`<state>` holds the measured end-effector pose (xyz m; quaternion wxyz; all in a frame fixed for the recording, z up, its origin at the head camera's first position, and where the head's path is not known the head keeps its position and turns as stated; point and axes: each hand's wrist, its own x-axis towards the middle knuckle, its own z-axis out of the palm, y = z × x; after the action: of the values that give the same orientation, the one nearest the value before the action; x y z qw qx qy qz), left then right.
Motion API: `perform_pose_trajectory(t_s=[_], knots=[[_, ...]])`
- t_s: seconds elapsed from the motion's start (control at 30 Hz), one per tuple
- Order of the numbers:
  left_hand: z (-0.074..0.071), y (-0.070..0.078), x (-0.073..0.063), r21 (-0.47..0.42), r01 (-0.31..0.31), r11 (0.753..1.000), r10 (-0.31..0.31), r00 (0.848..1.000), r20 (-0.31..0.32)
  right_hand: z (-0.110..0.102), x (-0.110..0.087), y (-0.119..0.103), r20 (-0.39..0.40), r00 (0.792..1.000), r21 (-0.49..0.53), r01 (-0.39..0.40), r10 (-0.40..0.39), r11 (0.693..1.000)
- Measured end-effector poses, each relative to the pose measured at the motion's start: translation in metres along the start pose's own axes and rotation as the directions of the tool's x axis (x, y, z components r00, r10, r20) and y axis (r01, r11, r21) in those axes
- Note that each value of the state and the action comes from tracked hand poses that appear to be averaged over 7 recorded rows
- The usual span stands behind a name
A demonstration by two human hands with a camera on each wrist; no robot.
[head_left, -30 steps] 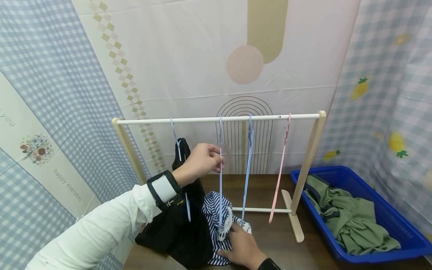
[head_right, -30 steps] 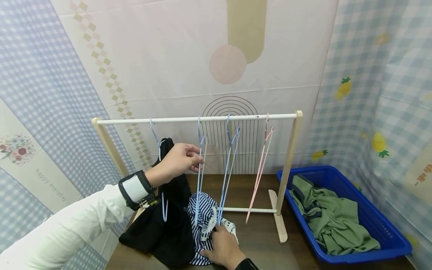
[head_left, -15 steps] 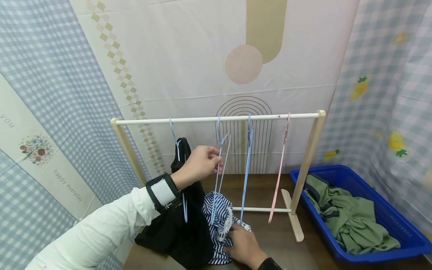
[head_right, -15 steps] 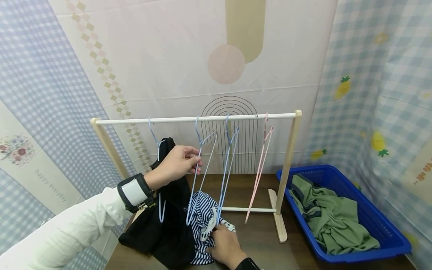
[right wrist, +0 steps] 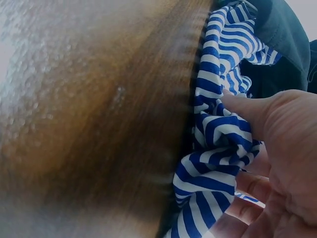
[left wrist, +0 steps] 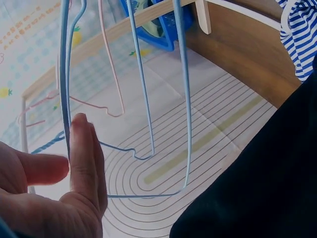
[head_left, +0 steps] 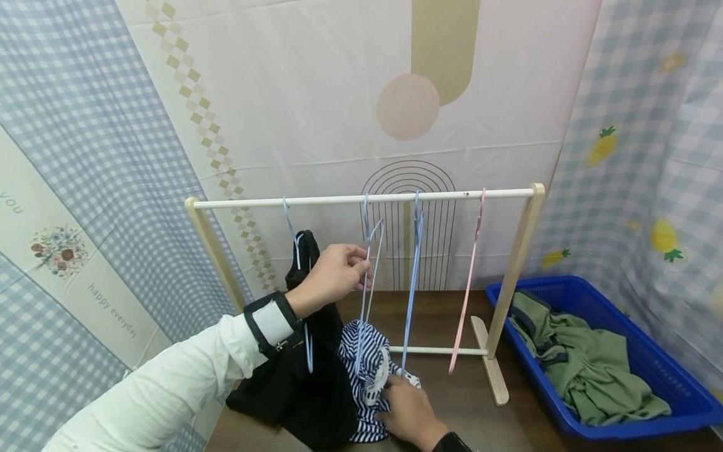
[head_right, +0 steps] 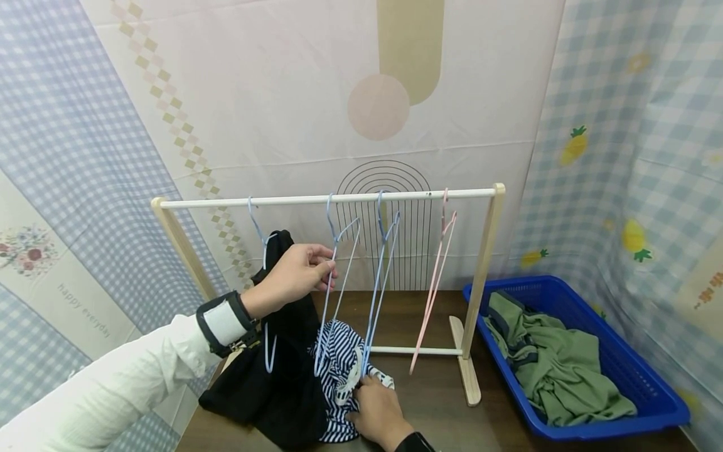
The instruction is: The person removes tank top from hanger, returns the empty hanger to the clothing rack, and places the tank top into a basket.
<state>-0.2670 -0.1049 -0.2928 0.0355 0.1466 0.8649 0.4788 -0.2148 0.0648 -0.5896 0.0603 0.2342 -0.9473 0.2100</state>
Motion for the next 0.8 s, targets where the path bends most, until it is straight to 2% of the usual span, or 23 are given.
perform_pose_trajectory(t_s=[0.17,0.33,0.47,0.53,0.63,0.8], knots=[[0.002,-0.002,-0.003,0.033,0.018,0.999,-0.018,1.0,-0.02,0.001,-0.001,0.0,-0.009,1.0,-0.005,0.004,-0.004,1.0],[-0.003,-0.002,-0.009,0.086,0.027,0.996,-0.024,0.999,-0.034,0.002,0.0,0.0,-0.006,1.0,0.006,0.001,-0.001,1.0],[-0.009,-0.001,-0.019,0.147,0.044,0.988,-0.037,0.998,-0.05,0.003,0.0,0.0,-0.012,1.0,0.007,0.002,-0.002,1.0],[-0.011,0.0,-0.031,0.145,0.053,0.988,-0.044,0.997,-0.062,0.004,0.0,0.0,-0.006,1.0,0.007,-0.004,0.004,1.0],[-0.011,0.003,-0.055,0.117,0.04,0.992,-0.028,0.995,-0.101,0.004,0.002,0.0,0.018,1.0,0.009,-0.017,0.017,1.0],[0.003,0.004,-0.1,0.065,-0.048,0.997,0.06,0.98,-0.189,0.002,0.003,0.0,0.032,0.999,-0.009,-0.025,0.025,1.0]])
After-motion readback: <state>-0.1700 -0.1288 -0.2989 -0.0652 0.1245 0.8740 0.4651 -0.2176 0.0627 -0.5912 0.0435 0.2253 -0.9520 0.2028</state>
